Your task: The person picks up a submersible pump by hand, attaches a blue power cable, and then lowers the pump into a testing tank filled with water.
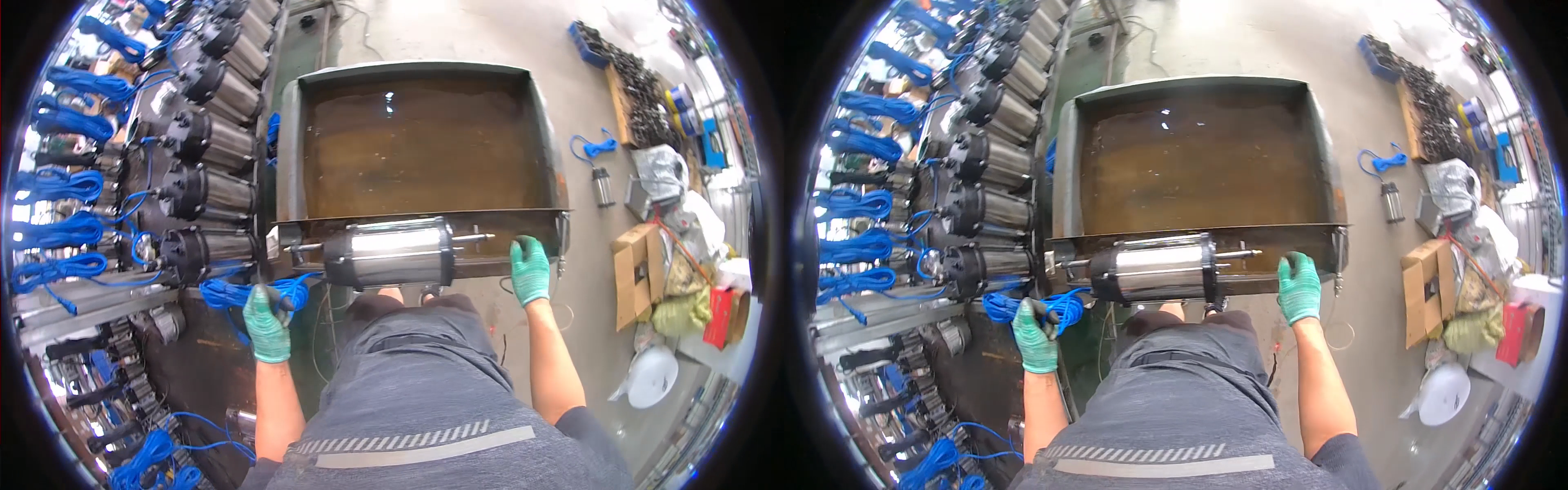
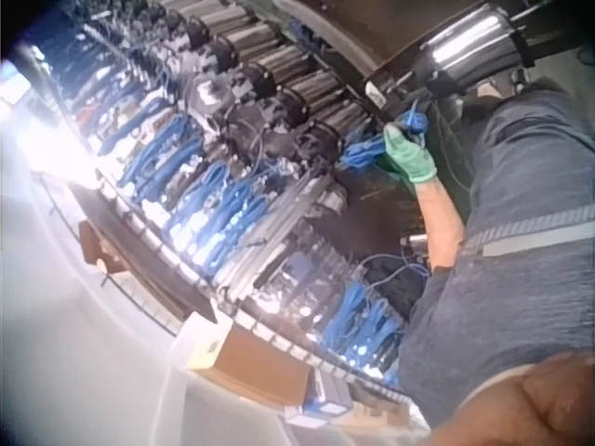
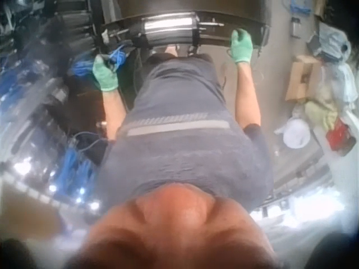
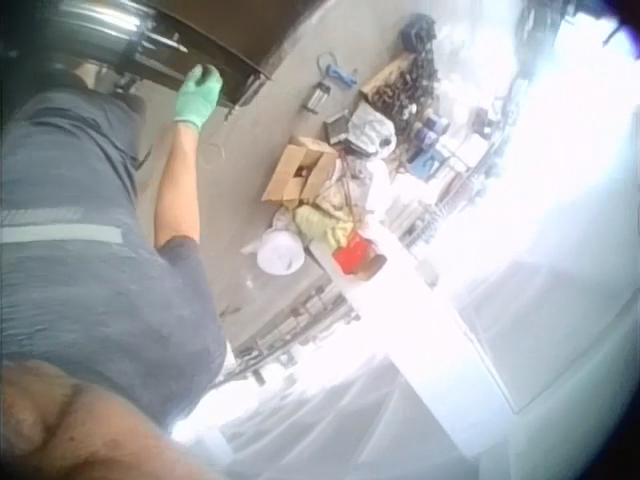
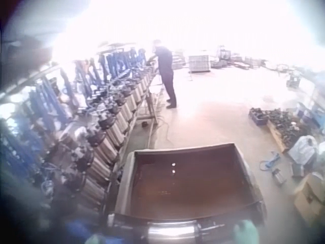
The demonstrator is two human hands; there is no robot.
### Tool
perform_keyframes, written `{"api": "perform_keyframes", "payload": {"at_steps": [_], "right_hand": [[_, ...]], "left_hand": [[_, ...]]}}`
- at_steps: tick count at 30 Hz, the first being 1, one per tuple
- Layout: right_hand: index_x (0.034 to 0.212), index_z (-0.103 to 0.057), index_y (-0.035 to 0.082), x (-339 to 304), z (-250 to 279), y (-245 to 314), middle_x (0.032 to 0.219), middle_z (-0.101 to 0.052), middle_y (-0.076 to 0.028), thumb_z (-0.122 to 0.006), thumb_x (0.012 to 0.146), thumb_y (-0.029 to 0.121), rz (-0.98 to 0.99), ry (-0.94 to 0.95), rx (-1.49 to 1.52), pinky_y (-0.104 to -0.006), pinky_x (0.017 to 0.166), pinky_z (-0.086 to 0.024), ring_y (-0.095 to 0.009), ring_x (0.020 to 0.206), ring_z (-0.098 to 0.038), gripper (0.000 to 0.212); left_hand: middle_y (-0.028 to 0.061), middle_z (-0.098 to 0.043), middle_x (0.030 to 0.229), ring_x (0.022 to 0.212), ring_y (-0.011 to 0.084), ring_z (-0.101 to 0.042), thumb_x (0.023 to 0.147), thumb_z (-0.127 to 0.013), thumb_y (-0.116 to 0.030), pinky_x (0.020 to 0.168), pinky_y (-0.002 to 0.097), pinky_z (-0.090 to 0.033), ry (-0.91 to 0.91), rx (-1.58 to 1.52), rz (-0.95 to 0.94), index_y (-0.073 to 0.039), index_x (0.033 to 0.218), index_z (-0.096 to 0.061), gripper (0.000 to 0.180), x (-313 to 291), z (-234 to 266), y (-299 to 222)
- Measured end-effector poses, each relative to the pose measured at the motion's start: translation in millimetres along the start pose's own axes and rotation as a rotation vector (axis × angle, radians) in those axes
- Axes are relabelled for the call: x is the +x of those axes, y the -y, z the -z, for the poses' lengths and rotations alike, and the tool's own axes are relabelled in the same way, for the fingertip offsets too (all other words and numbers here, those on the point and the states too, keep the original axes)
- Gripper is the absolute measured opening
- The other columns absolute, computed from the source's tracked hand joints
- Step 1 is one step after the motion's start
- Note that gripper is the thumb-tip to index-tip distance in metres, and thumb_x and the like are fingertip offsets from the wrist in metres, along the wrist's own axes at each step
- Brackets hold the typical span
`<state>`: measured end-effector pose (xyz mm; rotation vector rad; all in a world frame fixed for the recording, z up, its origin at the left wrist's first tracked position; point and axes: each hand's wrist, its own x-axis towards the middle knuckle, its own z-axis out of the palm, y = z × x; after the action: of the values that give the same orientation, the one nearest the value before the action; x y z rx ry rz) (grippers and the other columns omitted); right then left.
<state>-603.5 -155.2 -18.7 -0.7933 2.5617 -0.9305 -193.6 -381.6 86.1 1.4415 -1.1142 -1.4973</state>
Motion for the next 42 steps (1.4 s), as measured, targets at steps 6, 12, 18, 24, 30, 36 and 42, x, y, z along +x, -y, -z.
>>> {"api": "perform_keyframes", "payload": {"at_steps": [6, 12, 18, 24, 30, 36, 42], "right_hand": [[0.102, -0.062, 0.003, 30, -45, 45, 0.076, -0.064, -0.005, -0.056, 0.104, 0.037, -0.264, 0.478, 0.419, -0.03, 0.056, -0.048, -0.014, 0.062, -0.058, 0.034], [0.09, -0.061, 0.008, 34, -49, 55, 0.062, -0.056, -0.002, -0.057, 0.103, 0.035, -0.411, 0.462, 0.537, -0.0275, 0.042, -0.038, -0.011, 0.047, -0.05, 0.03], [0.088, -0.064, 0.0, 41, -54, 34, 0.063, -0.058, -0.008, -0.056, 0.103, 0.039, -0.209, 0.448, 0.307, -0.0343, 0.054, -0.042, -0.015, 0.055, -0.047, 0.042], [0.085, -0.063, -0.003, 40, -36, 41, 0.066, -0.054, -0.014, -0.054, 0.103, 0.042, -0.083, 0.489, 0.195, -0.04, 0.064, -0.044, -0.019, 0.063, -0.043, 0.049], [0.084, -0.059, 0.008, 14, -25, 50, 0.064, -0.049, 0.005, -0.058, 0.104, 0.034, -0.302, 0.499, 0.574, -0.0259, 0.049, -0.035, -0.007, 0.053, -0.04, 0.033], [0.086, -0.057, 0.008, 18, -18, 51, 0.061, -0.049, 0.003, -0.058, 0.104, 0.036, -0.272, 0.609, 0.598, -0.0269, 0.044, -0.035, -0.008, 0.048, -0.042, 0.033], [0.095, -0.063, 0.003, 37, 1, 60, 0.068, -0.057, -0.003, -0.062, 0.1, 0.031, -0.141, 0.781, 0.274, -0.0291, 0.054, -0.045, -0.01, 0.059, -0.052, 0.029]], "left_hand": [[0.0031, -0.057, 0.061, 0.045, 0.0074, -0.043, 0.106, -0.048, -0.042, 0.044, 0.0227, -0.034, 0.169, 0.316, -0.037, -0.008, 0.075, -0.056, 0.047, -22, 26, 20], [0.0025, -0.064, 0.087, 0.065, 0.0106, -0.057, 0.104, -0.054, -0.038, 0.063, 0.0276, -0.047, 0.047, 0.555, 0.186, -0.007, 0.119, -0.06, 0.034, 15, 62, 100], [0.0069, -0.063, 0.094, 0.067, 0.0125, -0.058, 0.098, -0.06, -0.053, 0.059, 0.0301, -0.049, 0.188, 0.266, 0.14, -0.009, 0.111, -0.061, 0.046, 115, 16, 92], [-0.003, -0.052, 0.063, 0.046, 0.0063, -0.046, 0.096, -0.063, -0.053, 0.038, 0.0242, -0.033, 0.384, 0.568, 0.264, -0.015, 0.081, -0.055, 0.042, 113, -24, 25], [-0.0024, -0.054, 0.069, 0.059, 0.0057, -0.048, 0.1, -0.065, -0.032, 0.051, 0.0241, -0.04, 0.404, 0.43, 0.148, -0.01, 0.092, -0.057, 0.025, 114, -16, 49], [0.0039, -0.062, 0.093, 0.083, 0.012, -0.056, 0.099, -0.067, -0.029, 0.073, 0.0291, -0.049, 0.471, 0.525, -0.013, -0.006, 0.115, -0.06, 0.029, 121, 2, 71], [0.0107, -0.06, 0.11, 0.102, 0.0198, -0.059, 0.086, -0.082, -0.023, 0.086, 0.0362, -0.053, 0.277, 0.447, -0.039, -0.005, 0.142, -0.035, 0.075, 57, 15, 84]]}}
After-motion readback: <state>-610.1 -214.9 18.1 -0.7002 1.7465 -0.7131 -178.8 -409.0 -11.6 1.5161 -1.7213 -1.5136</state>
